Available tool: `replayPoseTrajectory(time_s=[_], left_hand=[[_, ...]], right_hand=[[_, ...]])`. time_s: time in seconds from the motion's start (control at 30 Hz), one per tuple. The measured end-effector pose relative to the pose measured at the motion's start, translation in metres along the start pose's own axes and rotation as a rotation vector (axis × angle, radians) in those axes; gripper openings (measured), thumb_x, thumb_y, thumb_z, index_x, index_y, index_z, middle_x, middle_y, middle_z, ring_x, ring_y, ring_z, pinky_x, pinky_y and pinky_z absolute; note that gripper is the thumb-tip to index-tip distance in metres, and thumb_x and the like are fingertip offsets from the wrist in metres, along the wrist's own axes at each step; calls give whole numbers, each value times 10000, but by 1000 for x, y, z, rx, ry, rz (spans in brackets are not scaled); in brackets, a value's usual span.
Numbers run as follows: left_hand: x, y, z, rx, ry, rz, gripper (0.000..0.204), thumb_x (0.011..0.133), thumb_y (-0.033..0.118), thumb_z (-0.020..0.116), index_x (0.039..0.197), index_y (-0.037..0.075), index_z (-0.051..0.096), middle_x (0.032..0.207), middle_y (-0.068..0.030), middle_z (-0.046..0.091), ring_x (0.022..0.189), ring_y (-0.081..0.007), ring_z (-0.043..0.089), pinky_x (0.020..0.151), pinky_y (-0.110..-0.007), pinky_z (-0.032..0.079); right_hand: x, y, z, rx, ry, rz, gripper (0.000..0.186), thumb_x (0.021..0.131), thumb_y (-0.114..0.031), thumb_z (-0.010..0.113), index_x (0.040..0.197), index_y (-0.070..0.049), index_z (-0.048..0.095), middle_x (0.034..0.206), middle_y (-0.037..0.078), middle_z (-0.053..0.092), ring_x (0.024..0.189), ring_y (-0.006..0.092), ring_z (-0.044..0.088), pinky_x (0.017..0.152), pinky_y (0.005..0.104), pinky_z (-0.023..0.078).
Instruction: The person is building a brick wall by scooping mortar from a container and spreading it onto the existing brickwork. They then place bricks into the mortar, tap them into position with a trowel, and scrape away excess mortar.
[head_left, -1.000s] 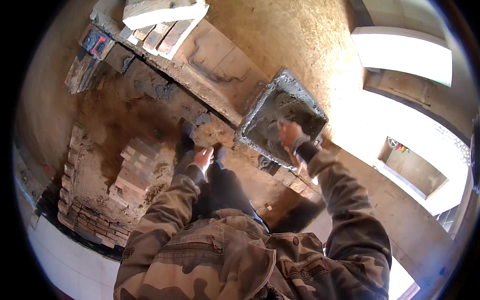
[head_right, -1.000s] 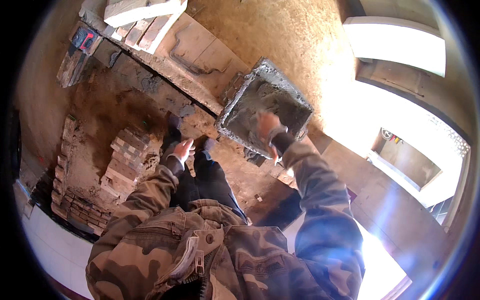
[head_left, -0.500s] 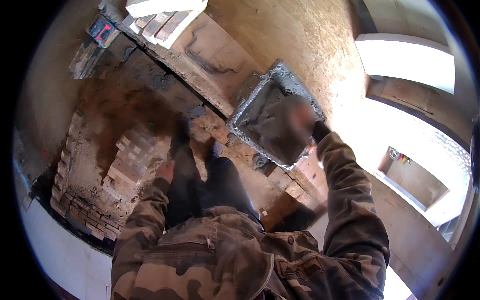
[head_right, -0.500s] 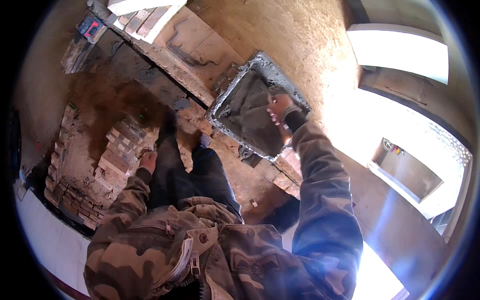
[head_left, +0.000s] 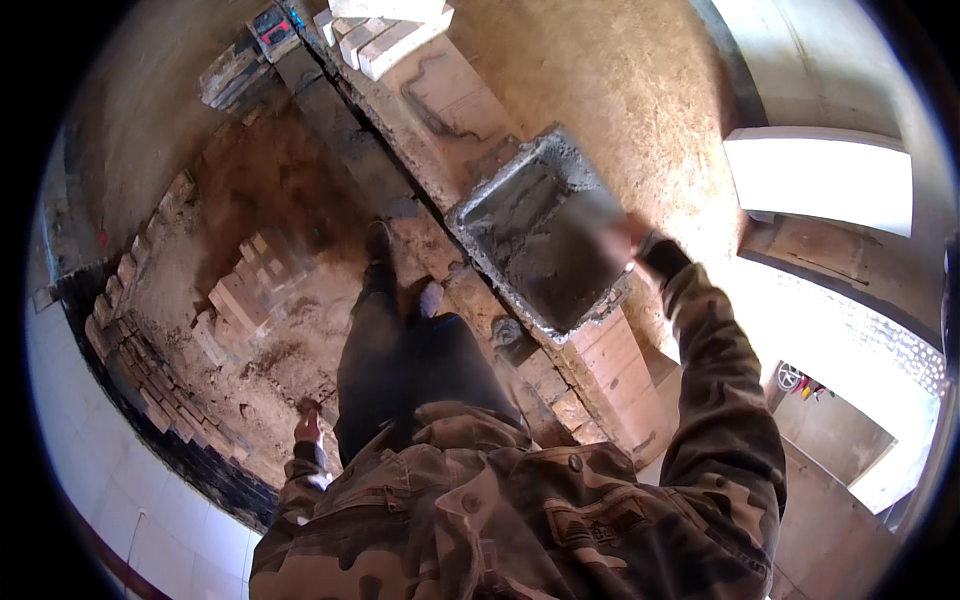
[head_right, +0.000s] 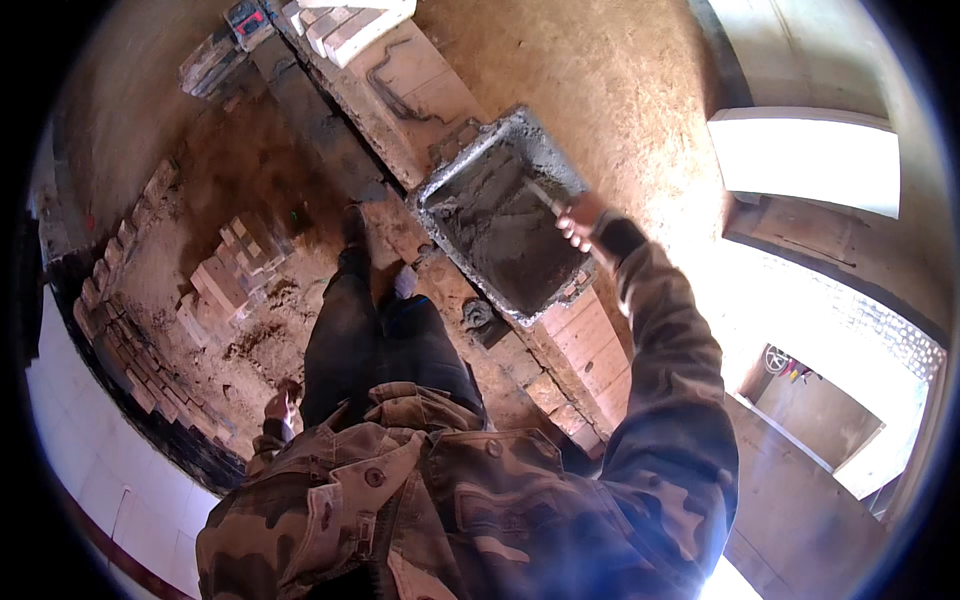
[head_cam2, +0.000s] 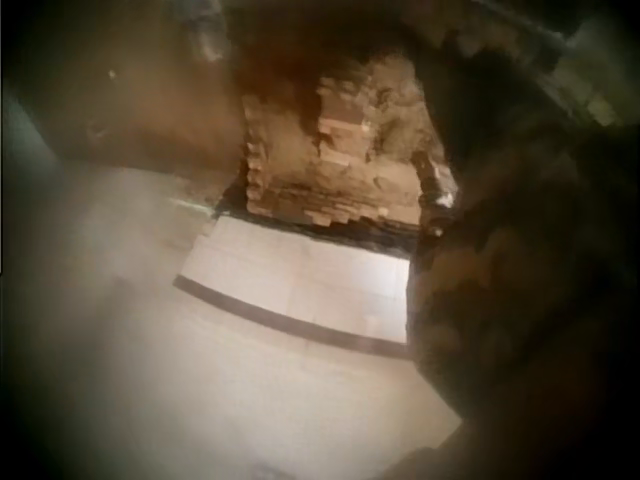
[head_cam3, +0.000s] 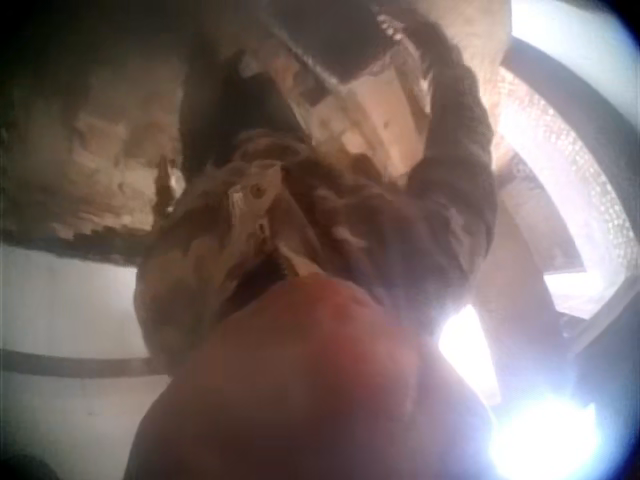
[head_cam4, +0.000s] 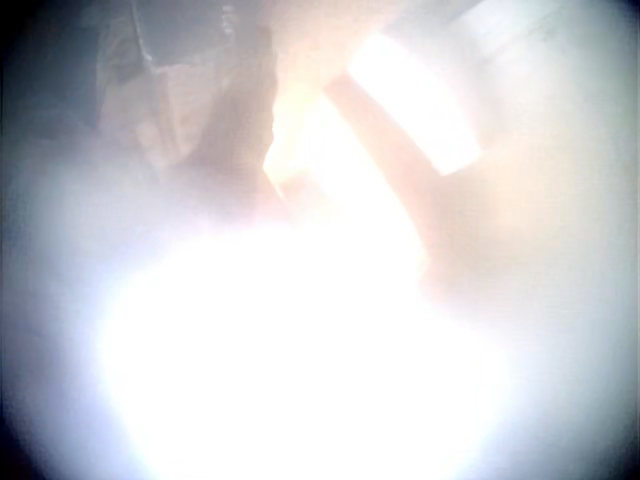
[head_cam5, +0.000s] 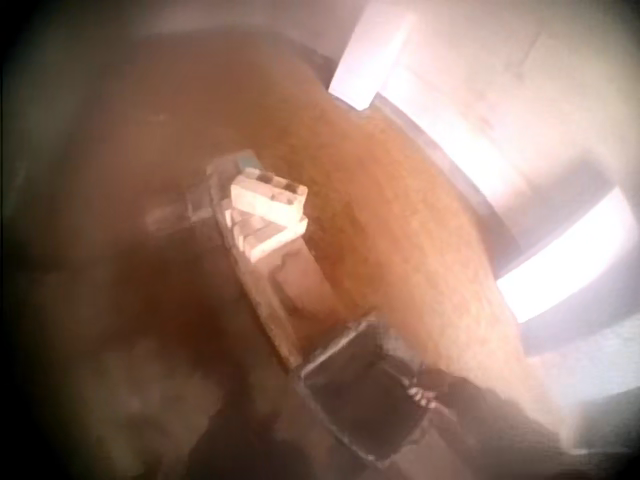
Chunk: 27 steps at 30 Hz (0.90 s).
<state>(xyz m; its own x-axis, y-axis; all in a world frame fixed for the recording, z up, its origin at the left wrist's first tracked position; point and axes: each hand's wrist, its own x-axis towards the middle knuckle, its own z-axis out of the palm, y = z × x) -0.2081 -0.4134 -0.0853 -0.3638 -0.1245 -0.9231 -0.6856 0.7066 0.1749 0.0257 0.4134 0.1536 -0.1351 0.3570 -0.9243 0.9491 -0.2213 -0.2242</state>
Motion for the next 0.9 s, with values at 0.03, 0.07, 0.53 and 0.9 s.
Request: replayPoseTrajectory(time_s=[0.03, 0.07, 0.53, 0.9], left_hand=[[-29, -8, 15, 63, 45, -177, 541, 925, 563, 627, 1066, 42, 663, 904, -87, 659, 777, -199, 638, 684, -371, 549], [-50, -24, 0, 42, 53, -166, 515, 932, 522, 640, 1063, 27, 687, 867, -77, 657, 803, -175, 623, 739, -364, 544], [-2, -13, 65, -56, -58, 33, 681, 916, 511, 647, 1299, -47, 574, 1223, -191, 620, 1004, -291, 652, 768, -408, 609], [14, 30, 44, 285, 29, 290, 703, 963, 551, 573, 1390, -5, 520, 1232, -161, 658, 1011, -258, 689, 870, -365, 539]], right_hand=[[13, 5, -18, -35, 67, 17, 87, 893, -71, 626, 829, -32, 582, 587, 37, 495, 446, 161, 493, 370, 320, 375], [35, 4, -22, -25, 73, 2, 113, 886, -64, 629, 793, -36, 571, 577, 38, 482, 441, 167, 487, 367, 324, 365], [5, 103, 81, -272, -292, -49, 263, 825, -171, 698, 1010, 16, 699, 745, 149, 686, 609, 268, 681, 538, 405, 560], [61, 131, 105, -612, 275, -356, 248, 850, -262, 692, 892, -19, 674, 732, 184, 689, 677, 327, 703, 658, 425, 562]])
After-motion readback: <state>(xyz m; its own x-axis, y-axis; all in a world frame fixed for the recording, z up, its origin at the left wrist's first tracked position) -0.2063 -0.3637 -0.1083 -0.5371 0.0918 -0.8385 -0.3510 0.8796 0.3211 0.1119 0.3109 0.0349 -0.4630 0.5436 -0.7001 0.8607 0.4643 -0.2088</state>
